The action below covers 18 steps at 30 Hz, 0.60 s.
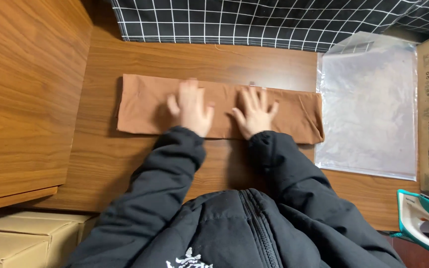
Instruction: Folding a garment, hanging it on a clothing rack, and then assembling a cardboard box to pack a bagged item for shipping.
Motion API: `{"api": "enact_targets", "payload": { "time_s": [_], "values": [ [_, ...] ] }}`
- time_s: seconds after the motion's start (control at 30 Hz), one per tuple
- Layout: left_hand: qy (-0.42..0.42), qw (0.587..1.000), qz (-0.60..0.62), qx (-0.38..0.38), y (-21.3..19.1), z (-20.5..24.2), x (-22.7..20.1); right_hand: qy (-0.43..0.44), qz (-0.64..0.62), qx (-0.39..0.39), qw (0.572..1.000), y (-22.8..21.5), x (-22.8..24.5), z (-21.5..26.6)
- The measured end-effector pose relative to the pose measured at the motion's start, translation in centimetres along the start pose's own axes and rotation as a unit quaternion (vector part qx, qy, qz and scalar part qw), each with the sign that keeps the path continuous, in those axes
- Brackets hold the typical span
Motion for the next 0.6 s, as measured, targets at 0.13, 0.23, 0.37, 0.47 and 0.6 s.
{"api": "enact_targets", "payload": {
  "time_s": [0.13,0.23,0.37,0.47,0.6],
  "values": [
    [-0.049,0.954,-0.031,0.296,3.2,0.0,0.2,-0.036,0.017,0.022,0.999,1.2,-0.6,0.0],
    [-0.008,0.938,-0.101,0.332,2.0,-0.4,5.1,-0.010,0.013,0.021,1.000,0.5,-5.1,1.1],
    [-0.050,0.975,-0.144,0.164,-2.2,-0.5,12.4,0.046,0.033,0.022,0.998,0.1,-10.0,3.0],
    [-0.192,0.929,-0.205,0.240,-3.6,0.2,15.3,0.070,0.039,0.017,0.997,0.4,-9.7,3.0],
    [-0.094,0.974,-0.194,0.073,-1.9,0.6,11.0,0.013,0.035,0.018,0.999,1.1,-4.3,0.0]
  ]
}}
Point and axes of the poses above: each hand's wrist, its own z-axis away from the middle knuckle, its own y-axis out of the palm, x = y × z, the point moved 2 cm from there along -z, towards the middle knuckle, and after that the axes turned 11 degrees about -y, right-handed, at the moved point
